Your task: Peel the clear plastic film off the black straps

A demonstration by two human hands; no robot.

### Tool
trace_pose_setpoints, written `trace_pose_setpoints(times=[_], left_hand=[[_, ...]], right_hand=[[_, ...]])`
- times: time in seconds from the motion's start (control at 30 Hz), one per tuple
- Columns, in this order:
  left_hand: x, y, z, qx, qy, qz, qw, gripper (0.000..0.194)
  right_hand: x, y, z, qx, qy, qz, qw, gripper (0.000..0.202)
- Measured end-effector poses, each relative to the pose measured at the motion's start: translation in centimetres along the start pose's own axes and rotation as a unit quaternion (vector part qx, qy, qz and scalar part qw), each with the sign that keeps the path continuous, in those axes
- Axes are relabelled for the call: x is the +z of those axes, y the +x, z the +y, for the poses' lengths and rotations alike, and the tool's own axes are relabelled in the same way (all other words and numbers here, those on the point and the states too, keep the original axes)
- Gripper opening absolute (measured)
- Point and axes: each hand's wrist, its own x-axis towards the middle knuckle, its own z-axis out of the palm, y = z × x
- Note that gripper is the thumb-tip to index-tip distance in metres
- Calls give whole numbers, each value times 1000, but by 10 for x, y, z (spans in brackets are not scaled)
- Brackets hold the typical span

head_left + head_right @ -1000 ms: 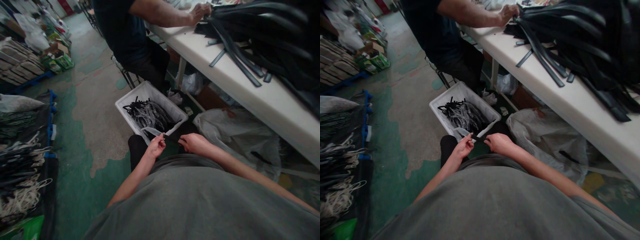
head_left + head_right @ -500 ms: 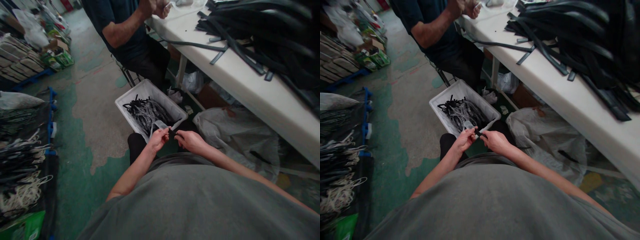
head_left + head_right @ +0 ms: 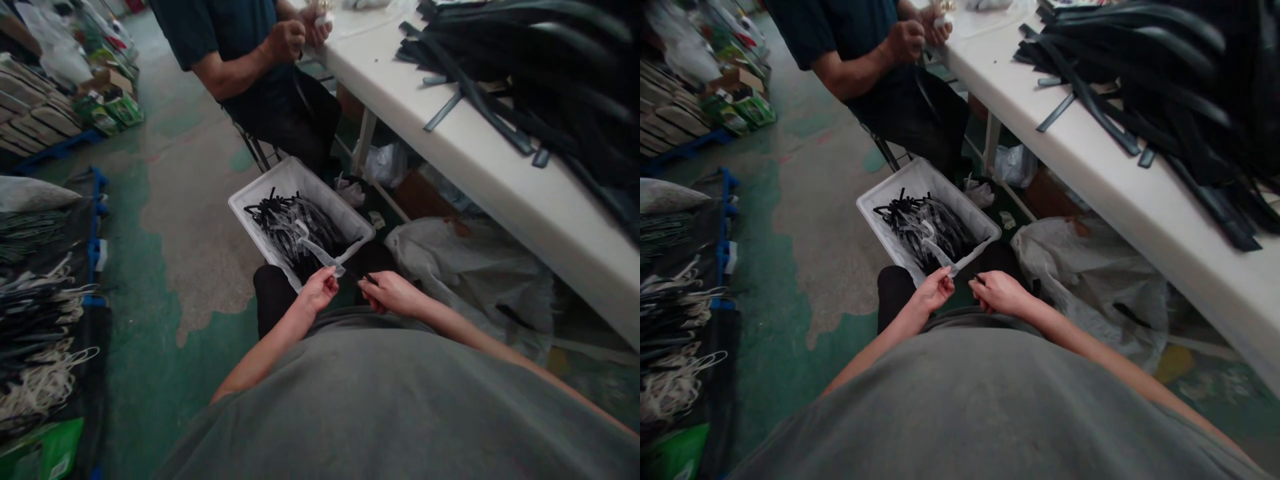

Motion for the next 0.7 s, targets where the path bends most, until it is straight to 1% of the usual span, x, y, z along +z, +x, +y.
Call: trace_pose_setpoints(times=[0.07, 0.17, 0.23, 0.3, 0.4, 0.43, 0.5, 0.57, 0.63, 0.7], left_hand=[[-5, -2, -9, -19, -29, 21, 999, 18], [-7, -6, -12, -28, -58, 31, 997, 17], [-6, -10, -15, -39, -58, 16, 997, 18], [-3, -14, -19, -50, -41, -17, 998, 20], [1, -18, -22, -45, -15, -60, 997, 22], [0, -19, -20, -37, -12, -66, 997, 22], [-3, -18, -14, -14, -20, -58, 998, 23], [-7, -18, -6, 12, -36, -34, 999, 25], [-9, -19, -4, 29, -45, -19, 998, 27], [-7, -21, -6, 26, -30, -35, 999, 29]], right_hand=[[-4, -9, 2, 15, -39, -20, 999, 34], [-13, -23, -2, 33, -106, -38, 993, 35], [-14, -27, -8, 36, -169, -26, 985, 37], [-9, -22, -14, 33, -208, -8, 977, 37], [2, -4, -20, 36, -175, 6, 984, 33], [4, 1, -21, 35, -152, 2, 988, 31], [3, 4, -19, 20, -121, -20, 992, 30], [-2, 0, -14, 8, -134, -32, 990, 31], [-6, -6, -11, 19, -176, -21, 984, 34], [-5, -6, -11, 34, -208, -1, 978, 34]])
